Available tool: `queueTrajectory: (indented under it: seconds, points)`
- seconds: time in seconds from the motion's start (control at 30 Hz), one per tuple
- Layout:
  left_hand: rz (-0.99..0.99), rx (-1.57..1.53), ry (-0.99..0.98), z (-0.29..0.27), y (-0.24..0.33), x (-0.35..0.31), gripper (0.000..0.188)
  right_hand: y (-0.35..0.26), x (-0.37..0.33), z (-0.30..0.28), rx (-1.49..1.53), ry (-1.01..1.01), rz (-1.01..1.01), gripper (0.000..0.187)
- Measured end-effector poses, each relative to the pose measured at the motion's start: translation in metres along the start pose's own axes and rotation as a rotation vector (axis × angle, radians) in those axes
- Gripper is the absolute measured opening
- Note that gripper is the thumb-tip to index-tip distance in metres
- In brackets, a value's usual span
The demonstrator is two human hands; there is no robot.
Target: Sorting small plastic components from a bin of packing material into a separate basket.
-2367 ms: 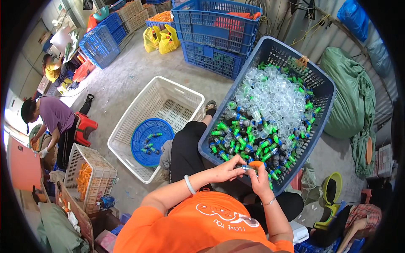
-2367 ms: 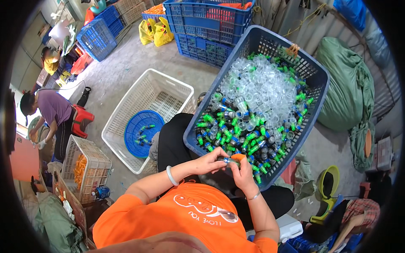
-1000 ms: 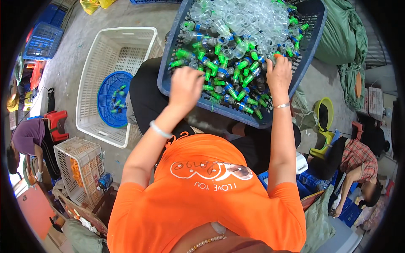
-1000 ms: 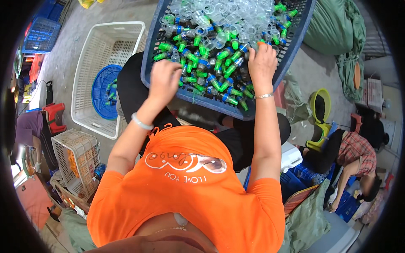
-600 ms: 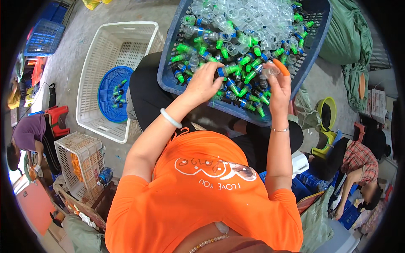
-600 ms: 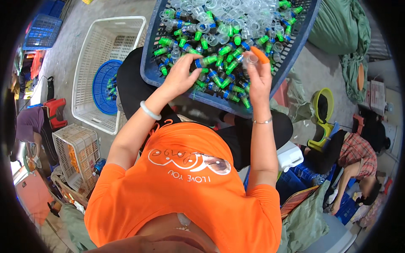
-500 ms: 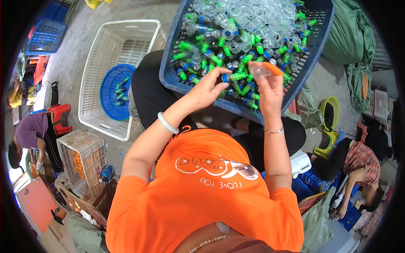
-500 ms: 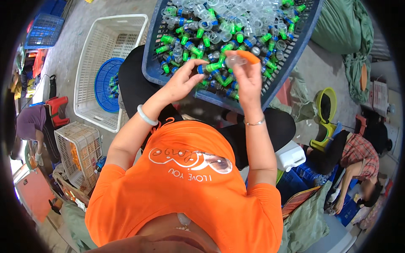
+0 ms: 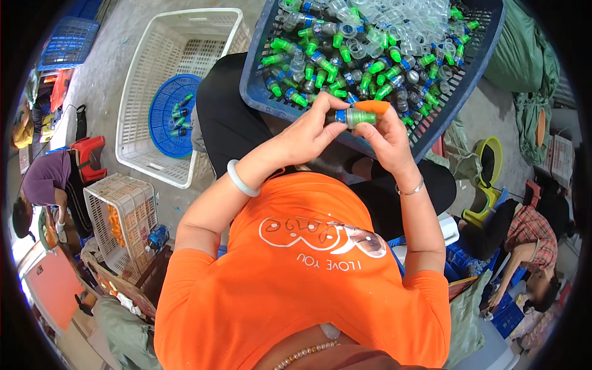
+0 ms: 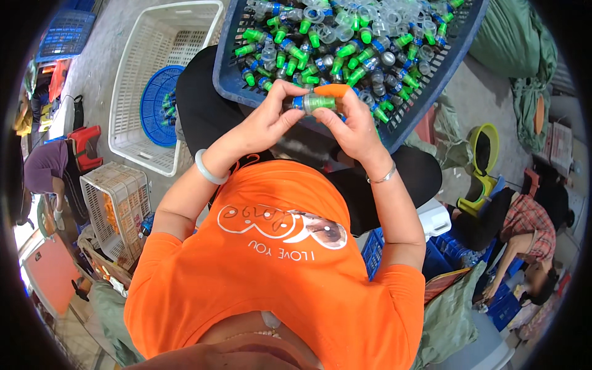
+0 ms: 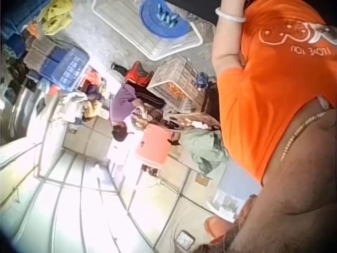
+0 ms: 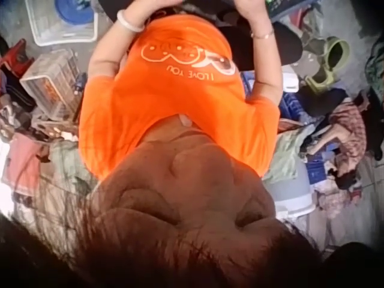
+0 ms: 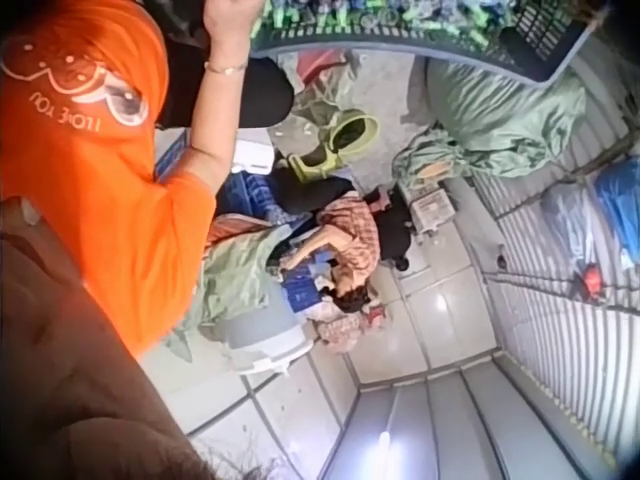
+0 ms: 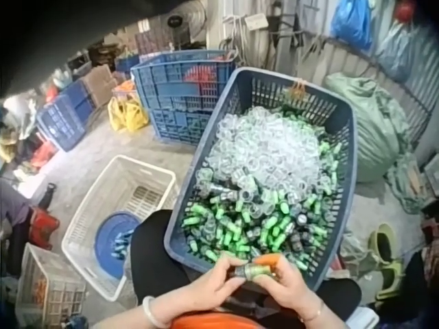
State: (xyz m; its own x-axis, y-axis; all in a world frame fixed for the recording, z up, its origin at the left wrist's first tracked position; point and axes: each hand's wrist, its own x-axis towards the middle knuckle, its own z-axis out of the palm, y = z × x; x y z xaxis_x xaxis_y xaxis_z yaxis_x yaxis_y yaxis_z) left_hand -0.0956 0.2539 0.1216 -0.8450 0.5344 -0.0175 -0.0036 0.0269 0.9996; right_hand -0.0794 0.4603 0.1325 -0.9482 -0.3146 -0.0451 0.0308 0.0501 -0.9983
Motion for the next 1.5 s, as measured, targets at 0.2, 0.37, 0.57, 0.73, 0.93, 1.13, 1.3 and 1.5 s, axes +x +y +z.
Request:
queueTrajectory:
  seconds: [0.2,0.37,0.57,0.73,0.93,1.13,1.3,1.5]
  points:
    - [0.41,0.539,0.051,-0.003,-0.009,-0.007,0.041,0.001,-0.001,0.011,0.226,0.048,0.177,0.031]
    - [0.302,0.377,0.013,-0.01,-0.011,-0.018,0.044,-0.002,-0.001,0.021,-0.384,-0.013,-0.036,0.036]
    - [0.312,0.46,0.009,-0.014,-0.016,-0.026,0.04,0.009,-0.001,0.028,-0.396,0.005,0.095,0.039]
    - [0.078,0.667,0.481,-0.075,-0.01,-0.048,0.032,0.007,0.0,0.006,-0.863,0.275,-0.204,0.037]
    - [-0.188,1.397,0.956,-0.192,-0.049,-0.08,0.033,0.039,-0.009,-0.036,-1.368,0.404,-0.036,0.037]
    - [0.237,1.197,0.625,-0.131,-0.029,-0.019,0.035,0.057,-0.006,-0.038,-1.346,0.353,0.06,0.033]
    - [0.386,1.104,0.459,-0.056,-0.052,0.053,0.028,0.05,-0.01,-0.038,-1.202,0.462,-0.017,0.024]
    - [0.508,1.33,0.383,-0.057,-0.061,0.085,0.031,0.031,-0.003,-0.03,-0.554,0.483,-0.115,0.018]
